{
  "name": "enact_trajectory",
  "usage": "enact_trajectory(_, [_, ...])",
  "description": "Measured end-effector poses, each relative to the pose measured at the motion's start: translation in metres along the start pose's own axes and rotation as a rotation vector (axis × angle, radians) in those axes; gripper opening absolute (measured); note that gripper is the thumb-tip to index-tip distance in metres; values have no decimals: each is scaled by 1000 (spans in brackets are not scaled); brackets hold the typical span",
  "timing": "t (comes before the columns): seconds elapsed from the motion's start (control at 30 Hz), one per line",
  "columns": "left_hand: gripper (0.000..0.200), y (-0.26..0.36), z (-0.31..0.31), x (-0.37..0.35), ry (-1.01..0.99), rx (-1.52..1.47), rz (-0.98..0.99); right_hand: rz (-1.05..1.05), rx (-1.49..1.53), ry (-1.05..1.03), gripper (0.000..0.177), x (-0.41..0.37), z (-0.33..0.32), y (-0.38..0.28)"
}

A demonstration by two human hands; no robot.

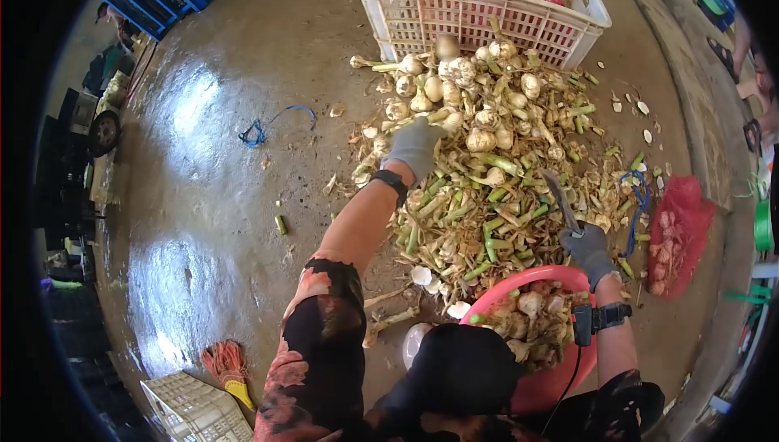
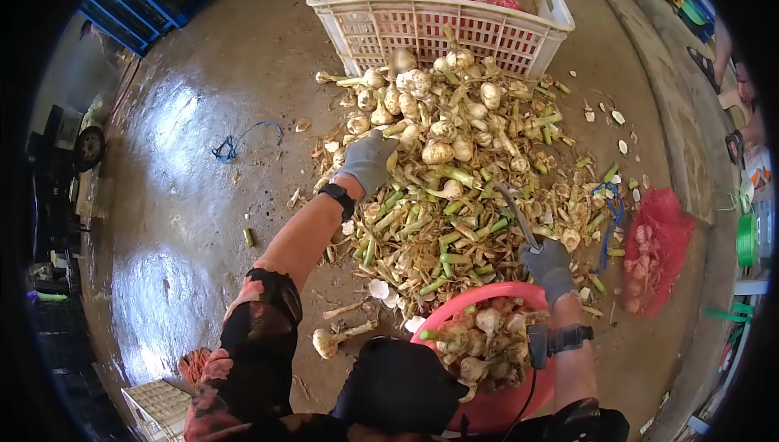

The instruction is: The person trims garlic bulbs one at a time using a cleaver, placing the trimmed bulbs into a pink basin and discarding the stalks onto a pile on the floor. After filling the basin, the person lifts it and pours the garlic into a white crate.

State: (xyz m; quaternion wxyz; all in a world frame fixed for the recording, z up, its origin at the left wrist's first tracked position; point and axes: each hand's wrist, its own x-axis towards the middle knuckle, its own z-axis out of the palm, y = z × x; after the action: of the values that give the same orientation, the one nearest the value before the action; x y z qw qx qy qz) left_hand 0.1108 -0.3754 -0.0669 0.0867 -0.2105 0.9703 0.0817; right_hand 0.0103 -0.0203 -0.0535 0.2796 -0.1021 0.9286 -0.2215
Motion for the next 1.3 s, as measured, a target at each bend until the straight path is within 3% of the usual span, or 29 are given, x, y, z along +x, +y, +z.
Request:
enact_trajectory(0.07, [37,-4,2,-9,104,143,71,-57,-121,14,34,16,16,14])
enact_trajectory(0.17, [31,-4,-29,-47,-105,-202,-116,-167,-220,83,25,4,19,-2])
enact_trajectory(0.2, [40,-3,-46,-68,-139,-495,-183,-182,-203,72,25,1,20,-3])
enact_trajectory(0.3, [52,-18,-13,-108,-207,-1407,-460,-321,-235,60,27,-27,16,-42])
enact_trajectory(0.37, [58,-8,23,-131,-241,-1752,-191,-479,-235,43,23,-35,29,-65])
enact_trajectory(0.43, [49,17,26,-148,-189,-1603,82,-612,-243,38,19,-43,39,-88])
enact_trajectory(0.5, [43,35,22,-151,-347,-1772,-127,-720,-263,43,16,-48,44,-108])
enact_trajectory(0.6, [50,55,27,-154,-329,-1803,-212,-776,-281,44,19,-51,40,-124])
enact_trajectory(0.73, [43,83,26,-145,-184,-1617,-39,-754,-306,-30,17,-50,29,-125])
enact_trajectory(0.83, [41,82,5,-149,-366,-1434,-106,-630,-392,-147,18,-35,17,-95])
enact_trajectory(0.87, [35,77,9,-149,-321,-1383,-124,-563,-485,-162,20,-12,16,-69])
enact_trajectory(0.93, [33,75,15,-154,-245,-1838,-170,-165,-449,-97,26,10,1,-35])
enact_trajectory(0.97, [32,75,20,-158,-210,-2068,-200,-172,-435,-19,26,13,-4,-26])
enact_trajectory(1.0, [30,64,25,-154,-345,-2177,-113,-178,-419,55,26,14,-6,-18])
enact_trajectory(1.03, [26,75,32,-157,144,-2112,156,-182,-401,128,27,8,-8,-19])
enact_trajectory(1.07, [21,74,49,-150,285,-1664,85,-191,-428,144,24,1,0,-23])
enact_trajectory(1.1, [18,68,74,-137,399,-1208,22,-296,-384,123,21,-16,5,-38])
enact_trajectory(1.17, [15,69,100,-110,296,-1400,-112,-512,-289,88,16,-45,16,-67])
enact_trajectory(1.23, [20,72,98,-104,288,-1778,-99,-879,-288,204,13,-48,42,-75])
enact_trajectory(1.3, [26,76,82,-119,244,-2146,-193,-956,-282,220,14,-54,55,-91])
